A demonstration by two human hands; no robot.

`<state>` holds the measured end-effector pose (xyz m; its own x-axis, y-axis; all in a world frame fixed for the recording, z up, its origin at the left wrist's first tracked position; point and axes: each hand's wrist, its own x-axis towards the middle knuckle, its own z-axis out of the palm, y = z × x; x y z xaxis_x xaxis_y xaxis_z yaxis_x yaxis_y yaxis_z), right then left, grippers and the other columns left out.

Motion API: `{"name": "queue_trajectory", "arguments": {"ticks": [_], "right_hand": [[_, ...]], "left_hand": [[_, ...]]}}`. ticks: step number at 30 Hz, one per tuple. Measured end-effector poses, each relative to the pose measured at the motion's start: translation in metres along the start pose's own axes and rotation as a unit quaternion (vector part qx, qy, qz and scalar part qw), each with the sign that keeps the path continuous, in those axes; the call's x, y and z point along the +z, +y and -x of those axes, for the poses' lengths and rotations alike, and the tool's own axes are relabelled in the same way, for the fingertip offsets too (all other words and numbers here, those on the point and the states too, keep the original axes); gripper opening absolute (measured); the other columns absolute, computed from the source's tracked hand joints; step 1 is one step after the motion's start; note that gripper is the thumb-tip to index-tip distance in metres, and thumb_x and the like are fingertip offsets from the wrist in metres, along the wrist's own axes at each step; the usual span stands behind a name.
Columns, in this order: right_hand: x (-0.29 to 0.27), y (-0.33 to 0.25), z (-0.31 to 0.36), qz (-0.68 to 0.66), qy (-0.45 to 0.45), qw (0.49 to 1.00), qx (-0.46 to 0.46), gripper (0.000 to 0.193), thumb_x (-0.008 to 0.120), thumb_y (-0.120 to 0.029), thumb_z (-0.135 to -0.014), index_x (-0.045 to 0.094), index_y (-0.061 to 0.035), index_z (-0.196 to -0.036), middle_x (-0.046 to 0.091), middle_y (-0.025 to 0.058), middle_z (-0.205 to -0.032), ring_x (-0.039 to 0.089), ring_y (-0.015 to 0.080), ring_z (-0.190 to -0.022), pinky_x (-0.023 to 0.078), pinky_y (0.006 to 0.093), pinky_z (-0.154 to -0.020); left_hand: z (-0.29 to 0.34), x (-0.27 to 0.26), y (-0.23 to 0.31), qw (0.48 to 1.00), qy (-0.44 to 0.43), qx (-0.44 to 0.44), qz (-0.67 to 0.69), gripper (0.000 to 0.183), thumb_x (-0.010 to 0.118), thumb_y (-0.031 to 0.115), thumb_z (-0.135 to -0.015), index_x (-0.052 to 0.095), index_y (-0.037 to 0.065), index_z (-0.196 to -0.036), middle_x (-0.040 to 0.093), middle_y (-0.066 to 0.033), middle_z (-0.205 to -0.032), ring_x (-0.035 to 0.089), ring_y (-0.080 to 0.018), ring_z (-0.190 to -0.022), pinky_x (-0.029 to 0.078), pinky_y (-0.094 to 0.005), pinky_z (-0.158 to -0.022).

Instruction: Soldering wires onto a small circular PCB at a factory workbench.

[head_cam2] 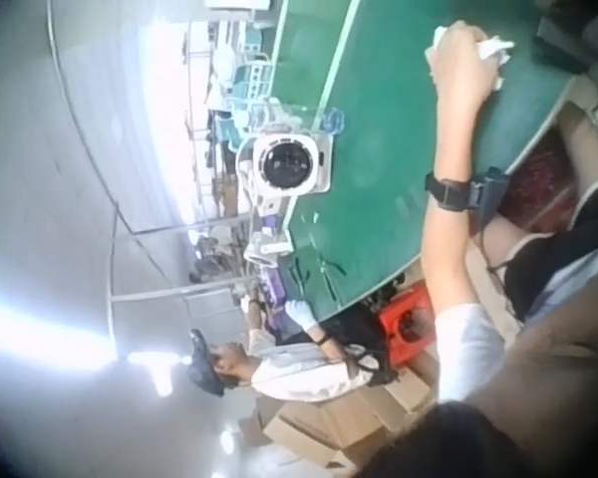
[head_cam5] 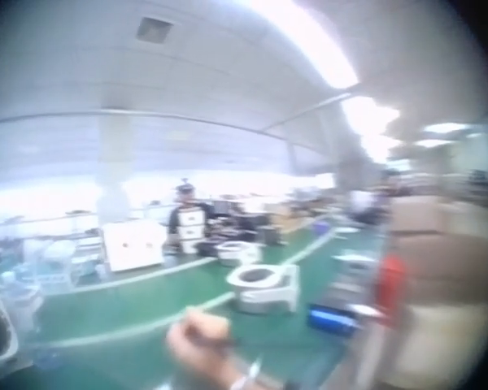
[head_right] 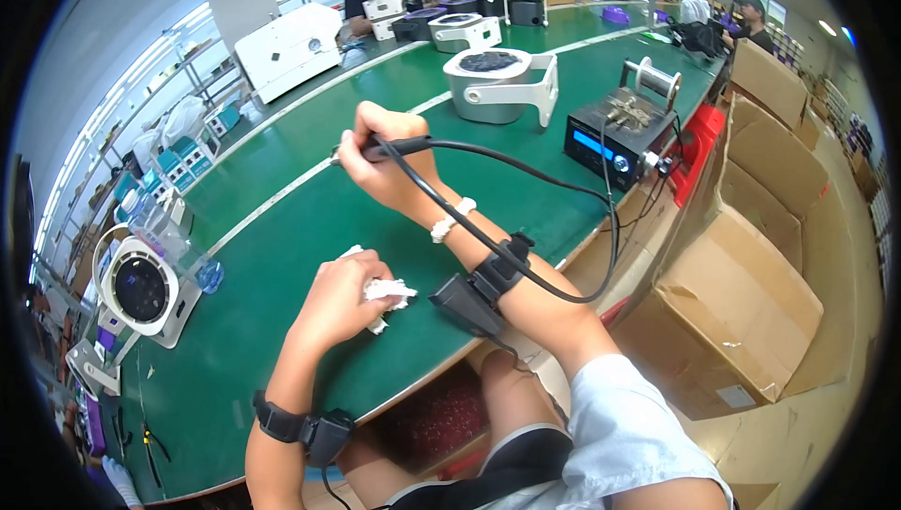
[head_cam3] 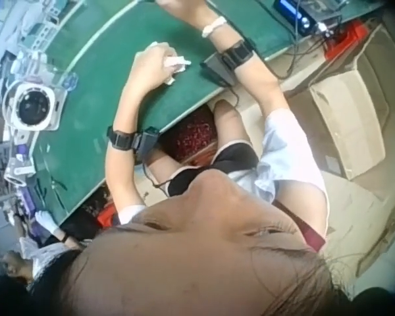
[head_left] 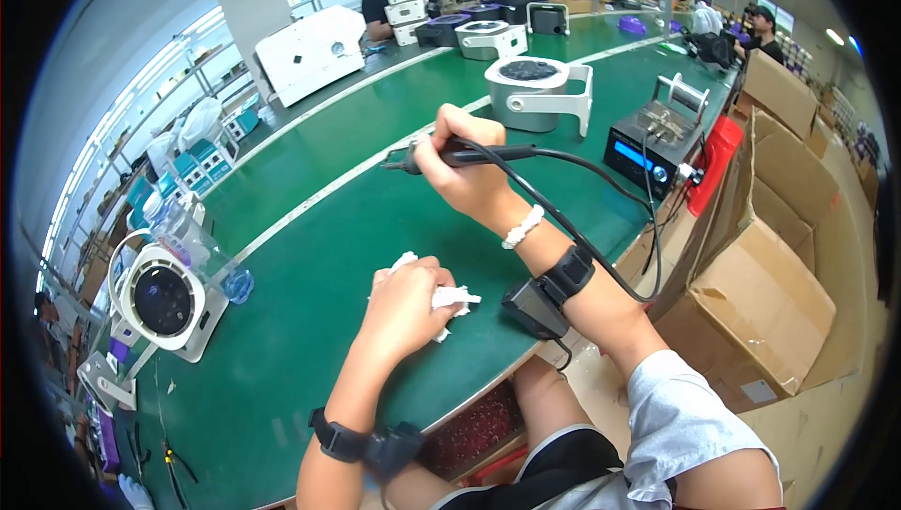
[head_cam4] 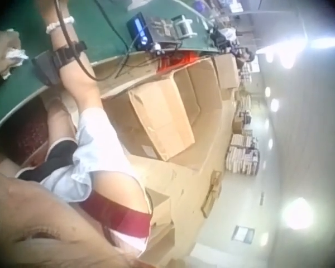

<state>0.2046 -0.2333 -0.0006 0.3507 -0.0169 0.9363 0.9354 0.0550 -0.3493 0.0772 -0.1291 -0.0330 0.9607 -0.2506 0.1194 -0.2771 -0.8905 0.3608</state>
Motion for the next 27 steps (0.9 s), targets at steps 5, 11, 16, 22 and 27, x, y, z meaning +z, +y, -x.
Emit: {"name": "queue_trajectory", "arguments": {"ticks": [5,11,16,22,27], "right_hand": [[0.001,0.000,-0.002,-0.007,0.004,1.000,-0.007,0.022,0.061,-0.002,-0.072,0.042,-0.0027,-0.060,0.049,0.0074,-0.049,0.051,0.0156,-0.041,0.038,0.0258,-0.040],[0.001,0.000,-0.002,0.010,0.002,1.000,-0.015,0.022,0.060,-0.002,-0.072,0.041,-0.0027,-0.060,0.049,0.0078,-0.049,0.052,0.0167,-0.042,0.038,0.0258,-0.040],[-0.002,0.000,-0.002,0.022,-0.005,1.000,-0.016,0.023,0.060,-0.001,-0.073,0.041,-0.0030,-0.060,0.050,0.0073,-0.049,0.053,0.0152,-0.042,0.038,0.0251,-0.040],[0.001,-0.002,-0.003,0.003,0.003,1.000,-0.017,0.024,0.060,-0.001,-0.074,0.041,-0.0031,-0.060,0.051,0.0059,-0.048,0.054,0.0139,-0.042,0.039,0.0237,-0.040],[-0.002,-0.002,-0.002,0.015,-0.012,1.000,-0.013,0.024,0.060,-0.001,-0.074,0.041,-0.0032,-0.060,0.051,0.0060,-0.048,0.054,0.0143,-0.042,0.040,0.0241,-0.040]], "left_hand": [[-0.004,0.009,0.004,0.994,0.085,0.016,-0.062,0.015,0.069,0.014,-0.068,0.064,0.002,-0.075,0.058,-0.0098,-0.077,0.057,-0.0291,-0.078,0.042,-0.0398,-0.071],[-0.004,-0.003,0.015,0.998,-0.003,0.011,-0.056,0.015,0.069,0.015,-0.068,0.063,0.002,-0.074,0.058,-0.0094,-0.078,0.058,-0.0285,-0.082,0.041,-0.0391,-0.074],[0.003,0.000,0.022,0.998,0.011,-0.004,-0.057,0.016,0.069,0.015,-0.068,0.065,0.002,-0.078,0.057,-0.0089,-0.080,0.057,-0.0269,-0.084,0.040,-0.0387,-0.077],[0.004,0.010,0.011,0.987,0.118,0.023,-0.111,0.012,0.066,0.009,-0.068,0.066,0.004,-0.078,0.056,-0.0087,-0.079,0.057,-0.0266,-0.083,0.038,-0.0381,-0.077],[0.002,0.005,0.017,0.990,0.074,0.013,-0.117,0.012,0.066,0.008,-0.067,0.066,0.004,-0.078,0.057,-0.0085,-0.078,0.057,-0.0264,-0.082,0.038,-0.0393,-0.077]]}}
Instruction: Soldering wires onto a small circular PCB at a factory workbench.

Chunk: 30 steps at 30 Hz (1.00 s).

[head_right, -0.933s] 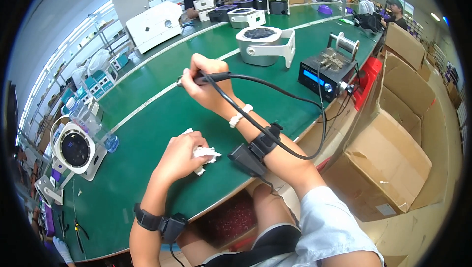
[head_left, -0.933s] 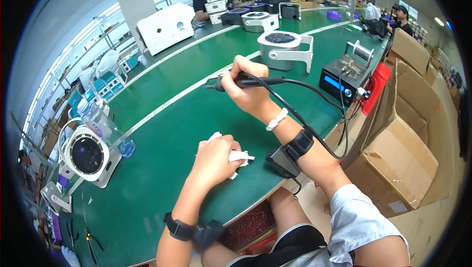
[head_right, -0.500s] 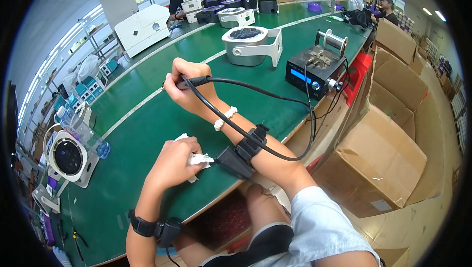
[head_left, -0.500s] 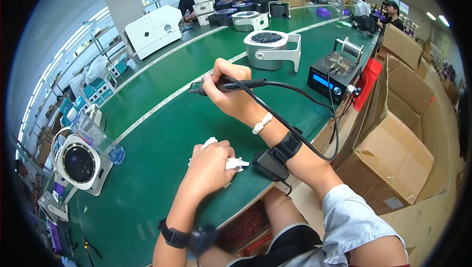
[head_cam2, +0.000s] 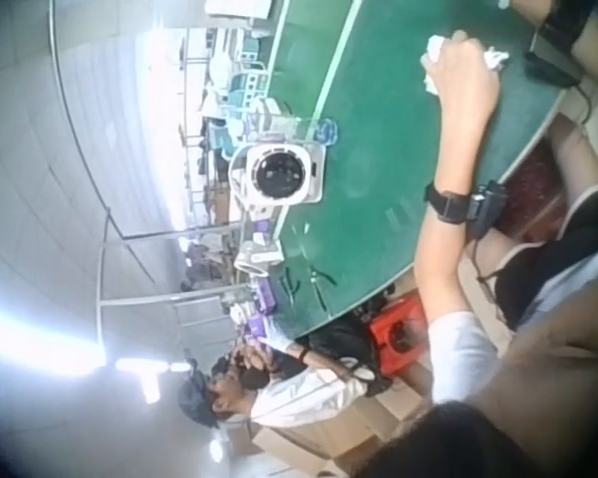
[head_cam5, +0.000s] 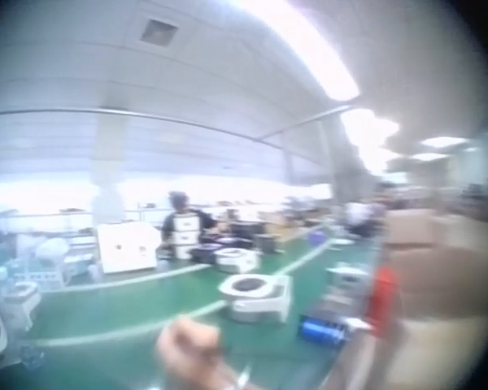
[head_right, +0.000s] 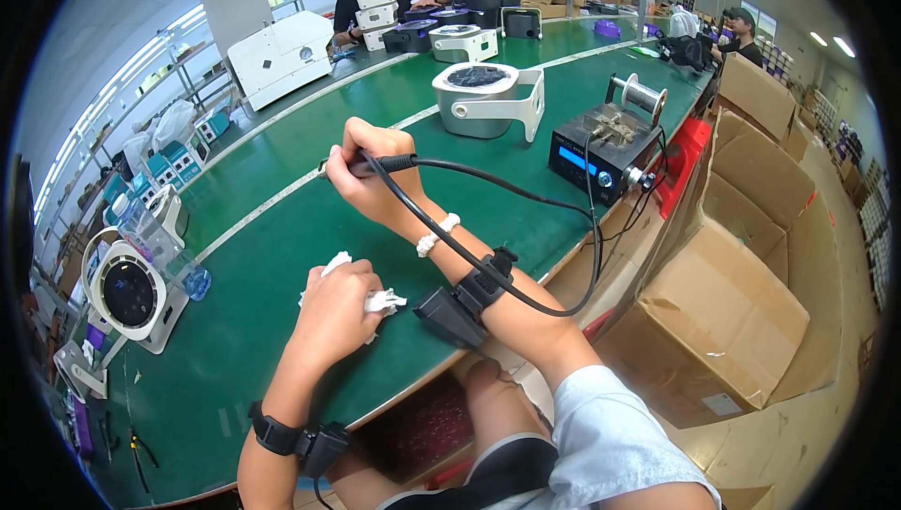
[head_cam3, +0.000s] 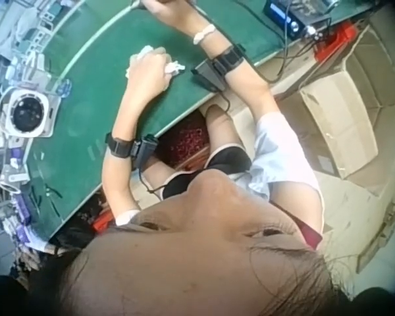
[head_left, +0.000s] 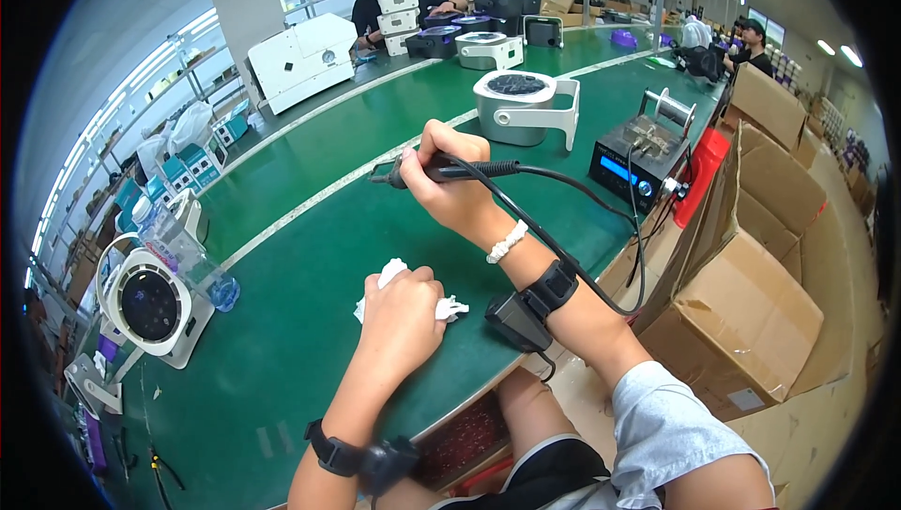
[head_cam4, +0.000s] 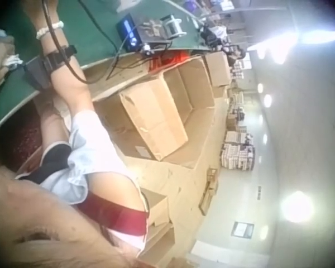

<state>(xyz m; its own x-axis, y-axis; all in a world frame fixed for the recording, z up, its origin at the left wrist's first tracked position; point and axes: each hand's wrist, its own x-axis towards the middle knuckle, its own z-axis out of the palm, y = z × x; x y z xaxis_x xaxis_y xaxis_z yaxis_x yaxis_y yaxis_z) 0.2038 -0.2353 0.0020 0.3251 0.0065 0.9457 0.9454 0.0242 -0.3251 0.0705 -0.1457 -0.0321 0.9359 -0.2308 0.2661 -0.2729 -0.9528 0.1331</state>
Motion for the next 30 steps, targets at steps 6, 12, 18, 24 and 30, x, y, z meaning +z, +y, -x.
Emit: {"name": "queue_trajectory", "arguments": {"ticks": [6,12,18,24,30], "right_hand": [[0.003,0.001,0.001,-0.006,0.002,1.000,-0.001,0.023,0.060,-0.002,-0.074,0.042,-0.0035,-0.060,0.050,0.0066,-0.048,0.051,0.0149,-0.040,0.038,0.0252,-0.040],[0.002,0.001,0.001,-0.004,-0.004,1.000,-0.003,0.022,0.061,-0.003,-0.074,0.043,-0.0034,-0.061,0.050,0.0070,-0.048,0.050,0.0160,-0.041,0.038,0.0260,-0.041],[0.003,0.001,0.001,0.008,0.001,1.000,0.000,0.022,0.061,-0.003,-0.073,0.043,-0.0034,-0.061,0.050,0.0080,-0.049,0.050,0.0176,-0.041,0.038,0.0267,-0.042],[0.000,0.005,0.002,-0.002,0.002,1.000,0.005,0.021,0.061,-0.004,-0.073,0.044,-0.0035,-0.061,0.050,0.0084,-0.049,0.050,0.0181,-0.042,0.038,0.0273,-0.042],[0.007,0.001,0.001,-0.009,0.004,1.000,0.009,0.021,0.061,-0.004,-0.073,0.044,-0.0037,-0.061,0.050,0.0079,-0.049,0.049,0.0171,-0.041,0.037,0.0270,-0.042]], "left_hand": [[0.002,-0.004,0.001,0.994,-0.082,-0.015,0.064,0.017,0.068,0.015,-0.066,0.066,0.004,-0.079,0.058,-0.0081,-0.080,0.058,-0.0262,-0.083,0.039,-0.0404,-0.077],[0.005,-0.005,0.014,0.995,-0.090,-0.015,0.036,0.020,0.068,0.018,-0.066,0.067,0.005,-0.081,0.060,-0.0080,-0.082,0.059,-0.0257,-0.086,0.038,-0.0401,-0.077],[0.003,0.007,-0.005,0.999,0.013,-0.038,-0.004,0.016,0.069,0.017,-0.065,0.067,0.007,-0.077,0.060,-0.0060,-0.081,0.060,-0.0234,-0.084,0.039,-0.0422,-0.076],[-0.002,0.020,0.008,0.976,0.062,0.046,0.206,0.022,0.068,0.009,-0.061,0.064,0.004,-0.082,0.059,-0.0072,-0.083,0.057,-0.0267,-0.084,0.039,-0.0387,-0.079],[0.003,0.025,0.015,0.986,0.074,0.077,0.129,0.021,0.066,0.007,-0.061,0.063,0.007,-0.081,0.057,-0.0045,-0.084,0.055,-0.0232,-0.089,0.038,-0.0389,-0.078]]}}
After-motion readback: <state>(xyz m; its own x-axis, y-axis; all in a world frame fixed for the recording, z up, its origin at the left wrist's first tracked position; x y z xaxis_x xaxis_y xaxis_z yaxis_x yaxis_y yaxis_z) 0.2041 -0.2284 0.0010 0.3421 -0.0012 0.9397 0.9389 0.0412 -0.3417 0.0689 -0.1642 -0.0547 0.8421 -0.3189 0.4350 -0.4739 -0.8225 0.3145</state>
